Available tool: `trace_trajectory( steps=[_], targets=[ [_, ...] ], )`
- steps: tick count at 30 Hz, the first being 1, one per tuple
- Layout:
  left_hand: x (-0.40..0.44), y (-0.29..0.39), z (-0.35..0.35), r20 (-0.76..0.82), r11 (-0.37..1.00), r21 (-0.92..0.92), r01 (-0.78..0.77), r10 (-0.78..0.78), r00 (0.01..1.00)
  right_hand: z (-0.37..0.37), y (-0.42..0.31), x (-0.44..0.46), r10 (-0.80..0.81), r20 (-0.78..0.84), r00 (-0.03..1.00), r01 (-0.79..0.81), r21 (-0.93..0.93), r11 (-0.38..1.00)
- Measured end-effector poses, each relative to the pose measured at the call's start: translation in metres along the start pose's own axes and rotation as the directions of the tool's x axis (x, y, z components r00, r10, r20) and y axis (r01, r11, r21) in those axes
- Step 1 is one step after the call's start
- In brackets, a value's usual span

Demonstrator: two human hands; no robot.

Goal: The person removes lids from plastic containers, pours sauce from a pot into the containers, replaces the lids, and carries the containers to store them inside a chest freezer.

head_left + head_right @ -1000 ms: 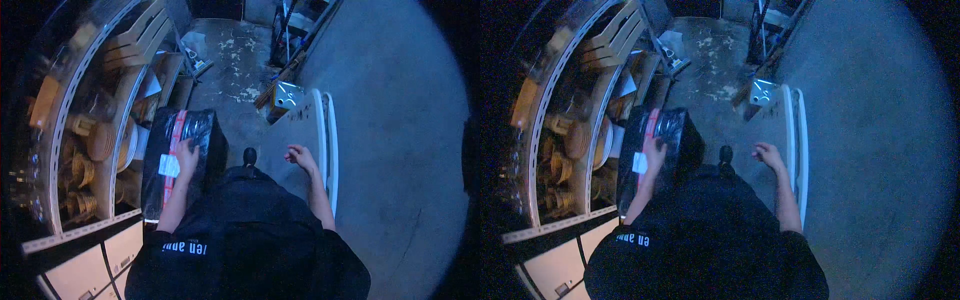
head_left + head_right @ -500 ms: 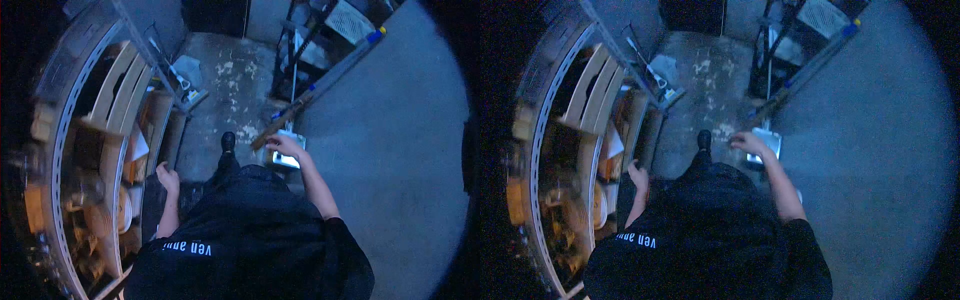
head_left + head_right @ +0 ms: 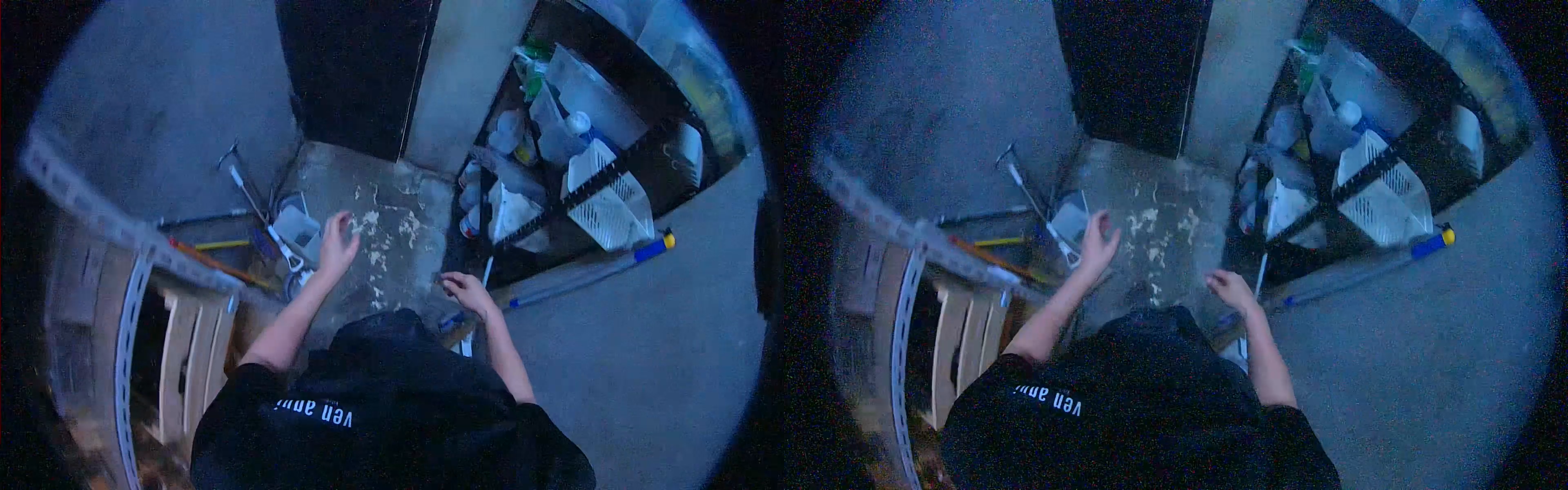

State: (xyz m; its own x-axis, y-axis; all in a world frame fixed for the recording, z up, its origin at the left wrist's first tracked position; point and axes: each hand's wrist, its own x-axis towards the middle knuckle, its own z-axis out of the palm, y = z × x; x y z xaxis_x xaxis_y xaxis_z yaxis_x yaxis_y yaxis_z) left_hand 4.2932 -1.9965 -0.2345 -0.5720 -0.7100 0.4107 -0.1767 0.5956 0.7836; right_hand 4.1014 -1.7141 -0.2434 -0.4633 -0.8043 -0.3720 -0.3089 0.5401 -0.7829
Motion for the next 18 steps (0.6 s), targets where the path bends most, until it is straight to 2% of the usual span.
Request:
trace_trajectory(
  steps=[1, 2, 4, 6, 7, 8, 9, 11, 12, 14, 15, 17, 18],
  targets=[
    [0.044, 0.006, 0.014, 0.007, 1.000, 0.007, -0.017, 0.017, 1.000, -0.005, 0.025, 0.024, -0.125, -0.057, 0.991, 0.125, 0.003, 0.992],
    [0.087, 0.009, 0.029, -0.045, 0.996, 0.009, -0.085, 0.085, 0.995, -0.014, 0.040, 0.042, -0.134, -0.072, 0.988, 0.135, 0.015, 0.991],
    [0.169, 0.013, 0.055, -0.094, 0.984, 0.020, -0.174, 0.176, 0.980, -0.029, 0.068, 0.078, 0.061, 0.013, 0.998, -0.062, 0.095, 0.994],
    [0.246, 0.020, 0.086, -0.229, 0.945, 0.066, -0.320, 0.326, 0.917, -0.046, 0.099, 0.121, 0.255, 0.141, 0.957, -0.292, 0.452, 0.843],
    [0.279, 0.029, 0.098, -0.229, 0.956, 0.040, -0.292, 0.293, 0.928, -0.050, 0.130, 0.149, 0.231, 0.167, 0.959, -0.283, 0.452, 0.846],
    [0.315, 0.029, 0.115, -0.246, 0.949, 0.040, -0.312, 0.312, 0.917, -0.064, 0.153, 0.181, 0.203, 0.187, 0.961, -0.267, 0.448, 0.853],
    [0.353, 0.028, 0.132, -0.260, 0.942, 0.103, -0.320, 0.337, 0.905, -0.088, 0.144, 0.207, 0.181, 0.167, 0.969, -0.237, 0.442, 0.865],
    [0.436, 0.029, 0.158, -0.270, 0.919, 0.179, -0.351, 0.388, 0.881, -0.117, 0.116, 0.255, 0.253, 0.109, 0.961, -0.267, 0.139, 0.954],
    [0.483, 0.030, 0.172, -0.277, 0.915, 0.212, -0.343, 0.393, 0.877, -0.124, 0.128, 0.290, 0.237, 0.097, 0.967, -0.249, 0.154, 0.956],
    [0.573, 0.034, 0.195, -0.287, 0.907, 0.235, -0.349, 0.408, 0.867, -0.139, 0.177, 0.373, -0.129, -0.034, 0.991, 0.131, 0.065, 0.989],
    [0.618, 0.032, 0.206, -0.318, 0.905, 0.249, -0.344, 0.412, 0.854, -0.159, 0.159, 0.392, -0.127, -0.044, 0.991, 0.130, 0.067, 0.989],
    [0.684, 0.030, 0.216, -0.369, 0.913, 0.248, -0.325, 0.399, 0.839, -0.199, 0.109, 0.418, -0.010, -0.093, 0.996, 0.004, -0.064, 0.998],
    [0.710, 0.030, 0.218, -0.309, 0.949, 0.226, -0.220, 0.284, 0.907, -0.209, 0.104, 0.430, -0.006, -0.092, 0.996, -0.001, -0.083, 0.997]
  ],
)
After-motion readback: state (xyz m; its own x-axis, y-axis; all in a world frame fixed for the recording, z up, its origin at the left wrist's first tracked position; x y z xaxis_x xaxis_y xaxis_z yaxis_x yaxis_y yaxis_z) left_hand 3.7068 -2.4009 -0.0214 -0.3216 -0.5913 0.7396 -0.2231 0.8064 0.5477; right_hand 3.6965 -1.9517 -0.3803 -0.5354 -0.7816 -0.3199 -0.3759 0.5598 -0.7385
